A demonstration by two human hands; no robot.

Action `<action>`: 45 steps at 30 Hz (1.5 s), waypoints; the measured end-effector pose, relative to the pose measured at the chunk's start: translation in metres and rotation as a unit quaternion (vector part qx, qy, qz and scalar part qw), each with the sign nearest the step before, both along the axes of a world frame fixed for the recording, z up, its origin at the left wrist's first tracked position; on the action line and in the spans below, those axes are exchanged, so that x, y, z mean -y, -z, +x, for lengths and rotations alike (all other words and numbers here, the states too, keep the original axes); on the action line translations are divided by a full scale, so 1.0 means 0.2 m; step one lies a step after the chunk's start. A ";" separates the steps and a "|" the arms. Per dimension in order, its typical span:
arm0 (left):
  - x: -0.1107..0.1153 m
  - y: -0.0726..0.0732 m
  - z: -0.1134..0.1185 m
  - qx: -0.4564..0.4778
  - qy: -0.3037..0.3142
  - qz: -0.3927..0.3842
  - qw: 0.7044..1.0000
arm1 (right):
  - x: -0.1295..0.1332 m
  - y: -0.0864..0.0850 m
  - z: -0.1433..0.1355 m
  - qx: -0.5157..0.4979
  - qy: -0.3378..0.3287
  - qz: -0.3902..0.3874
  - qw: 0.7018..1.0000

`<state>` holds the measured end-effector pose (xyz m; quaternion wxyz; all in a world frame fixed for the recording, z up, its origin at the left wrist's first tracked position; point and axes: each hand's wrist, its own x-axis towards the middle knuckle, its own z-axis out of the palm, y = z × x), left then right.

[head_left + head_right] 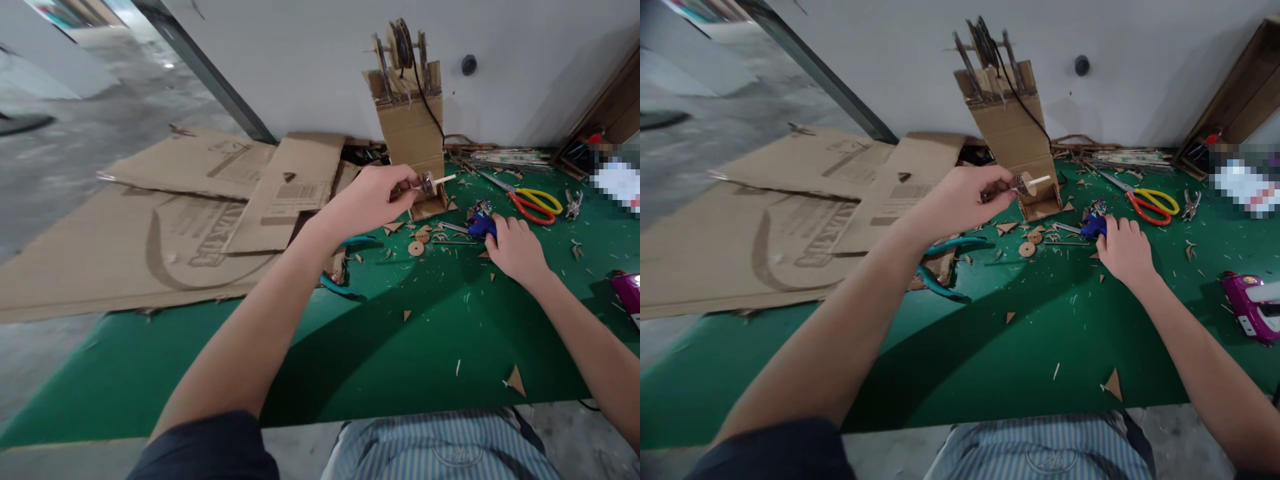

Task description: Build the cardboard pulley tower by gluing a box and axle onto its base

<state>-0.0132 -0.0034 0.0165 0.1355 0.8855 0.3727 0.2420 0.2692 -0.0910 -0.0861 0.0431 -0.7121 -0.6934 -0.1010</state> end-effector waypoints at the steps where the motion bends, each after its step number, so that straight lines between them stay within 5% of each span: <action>1: 0.00 0.00 0.00 0.005 -0.002 0.000 1.000 | 0.00 0.00 0.00 -0.001 0.001 -0.002 1.000; 45: -0.02 0.07 0.03 0.087 0.016 0.002 0.996 | 0.01 -0.02 -0.01 0.016 0.007 -0.019 1.000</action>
